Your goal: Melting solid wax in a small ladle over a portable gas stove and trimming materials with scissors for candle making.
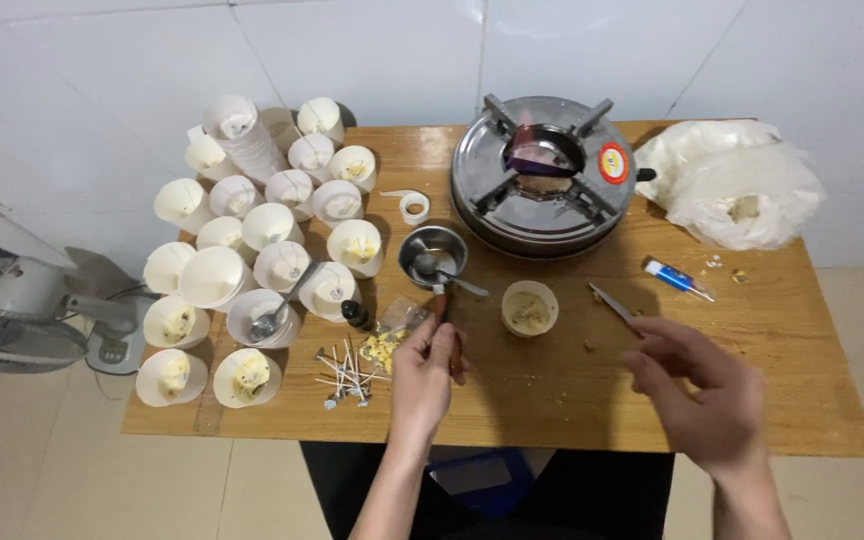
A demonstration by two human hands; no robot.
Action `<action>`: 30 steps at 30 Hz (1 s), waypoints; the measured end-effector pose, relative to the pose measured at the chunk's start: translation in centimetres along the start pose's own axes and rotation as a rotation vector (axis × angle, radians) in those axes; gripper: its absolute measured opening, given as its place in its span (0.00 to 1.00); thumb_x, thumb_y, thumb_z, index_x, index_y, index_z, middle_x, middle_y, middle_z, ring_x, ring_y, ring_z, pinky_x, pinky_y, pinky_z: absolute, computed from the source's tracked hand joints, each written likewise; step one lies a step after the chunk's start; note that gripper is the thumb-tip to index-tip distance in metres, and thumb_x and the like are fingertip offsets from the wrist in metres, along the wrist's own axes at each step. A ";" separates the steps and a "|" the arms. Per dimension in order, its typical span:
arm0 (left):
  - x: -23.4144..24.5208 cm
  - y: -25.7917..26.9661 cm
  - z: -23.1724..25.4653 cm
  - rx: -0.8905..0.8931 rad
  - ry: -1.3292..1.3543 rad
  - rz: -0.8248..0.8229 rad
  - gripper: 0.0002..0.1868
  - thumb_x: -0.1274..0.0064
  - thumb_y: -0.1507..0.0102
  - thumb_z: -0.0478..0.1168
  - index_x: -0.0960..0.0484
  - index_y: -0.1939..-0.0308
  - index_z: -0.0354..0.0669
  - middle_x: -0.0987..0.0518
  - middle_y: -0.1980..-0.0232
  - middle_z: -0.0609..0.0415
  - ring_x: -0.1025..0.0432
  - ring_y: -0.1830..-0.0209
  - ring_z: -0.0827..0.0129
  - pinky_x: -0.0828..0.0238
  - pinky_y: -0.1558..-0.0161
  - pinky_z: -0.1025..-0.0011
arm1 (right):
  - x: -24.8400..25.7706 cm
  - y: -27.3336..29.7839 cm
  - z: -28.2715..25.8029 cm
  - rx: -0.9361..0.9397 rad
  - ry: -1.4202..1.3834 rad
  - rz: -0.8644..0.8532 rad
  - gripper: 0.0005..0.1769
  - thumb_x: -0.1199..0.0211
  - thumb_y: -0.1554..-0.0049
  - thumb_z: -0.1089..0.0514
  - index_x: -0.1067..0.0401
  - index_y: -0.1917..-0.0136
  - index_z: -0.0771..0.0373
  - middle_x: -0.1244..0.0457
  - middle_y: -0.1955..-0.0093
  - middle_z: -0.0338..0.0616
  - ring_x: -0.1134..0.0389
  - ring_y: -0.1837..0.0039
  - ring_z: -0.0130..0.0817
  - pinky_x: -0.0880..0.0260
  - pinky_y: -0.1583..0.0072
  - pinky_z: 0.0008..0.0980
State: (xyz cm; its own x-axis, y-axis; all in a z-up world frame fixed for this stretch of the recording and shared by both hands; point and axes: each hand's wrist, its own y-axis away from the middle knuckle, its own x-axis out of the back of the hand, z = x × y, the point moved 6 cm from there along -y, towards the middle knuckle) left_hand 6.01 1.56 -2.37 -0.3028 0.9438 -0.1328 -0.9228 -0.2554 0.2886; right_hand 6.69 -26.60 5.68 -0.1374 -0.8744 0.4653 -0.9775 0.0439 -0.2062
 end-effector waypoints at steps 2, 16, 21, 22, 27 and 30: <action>0.2 -0.4 -0.2 0.006 -0.033 0.015 0.13 0.55 0.28 0.39 0.16 0.57 0.35 0.28 0.78 0.53 0.33 0.79 0.70 0.34 0.73 0.72 | 2.1 1.2 1.9 -0.044 -0.034 0.053 0.18 0.31 0.46 0.69 0.22 0.42 0.66 0.29 0.60 0.43 0.30 0.62 0.28 0.25 0.53 0.24; -0.2 2.4 4.6 -0.494 -0.971 0.302 0.28 0.48 0.33 0.39 0.31 0.32 0.30 0.28 0.33 0.35 0.23 0.46 0.39 0.19 0.53 0.47 | 7.2 3.7 9.0 -0.109 0.370 0.160 0.11 0.31 0.41 0.62 0.19 0.45 0.66 0.28 0.47 0.47 0.30 0.48 0.35 0.29 0.41 0.32; -0.7 4.2 5.3 -0.521 -1.019 0.356 0.24 0.48 0.33 0.44 0.28 0.35 0.38 0.31 0.33 0.39 0.29 0.38 0.44 0.20 0.54 0.49 | 6.2 1.6 11.9 -0.035 0.549 0.046 0.15 0.29 0.45 0.55 0.19 0.44 0.58 0.28 0.48 0.39 0.32 0.42 0.37 0.34 0.37 0.36; -0.9 5.0 6.3 -0.614 -0.946 0.403 0.20 0.46 0.34 0.40 0.24 0.39 0.38 0.31 0.37 0.39 0.30 0.38 0.46 0.21 0.51 0.53 | 5.6 1.0 12.1 0.004 0.592 0.004 0.17 0.27 0.47 0.55 0.18 0.43 0.57 0.28 0.51 0.38 0.32 0.44 0.36 0.32 0.39 0.35; -5.7 7.4 2.9 -0.870 -0.683 0.237 0.06 0.46 0.34 0.35 0.20 0.55 0.39 0.26 0.56 0.46 0.28 0.57 0.56 0.27 0.60 0.63 | 4.2 -0.9 11.8 -0.192 0.806 -0.174 0.19 0.32 0.45 0.46 0.21 0.42 0.51 0.29 0.44 0.35 0.27 0.43 0.40 0.24 0.46 0.46; -10.6 6.7 1.0 -0.882 -0.704 -0.053 0.04 0.47 0.34 0.35 0.21 0.58 0.37 0.23 0.60 0.47 0.28 0.61 0.55 0.28 0.67 0.63 | 4.2 -1.8 11.0 -0.355 0.887 -0.330 0.16 0.37 0.43 0.42 0.23 0.44 0.47 0.29 0.43 0.31 0.26 0.43 0.39 0.22 0.48 0.50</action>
State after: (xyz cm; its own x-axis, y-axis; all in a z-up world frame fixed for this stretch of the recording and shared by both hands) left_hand 3.26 -9.90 1.94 -0.3137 0.7951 0.5191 -0.8609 -0.0074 -0.5087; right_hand 9.58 -35.68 -1.44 0.2204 -0.2000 0.9547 -0.9594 0.1324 0.2492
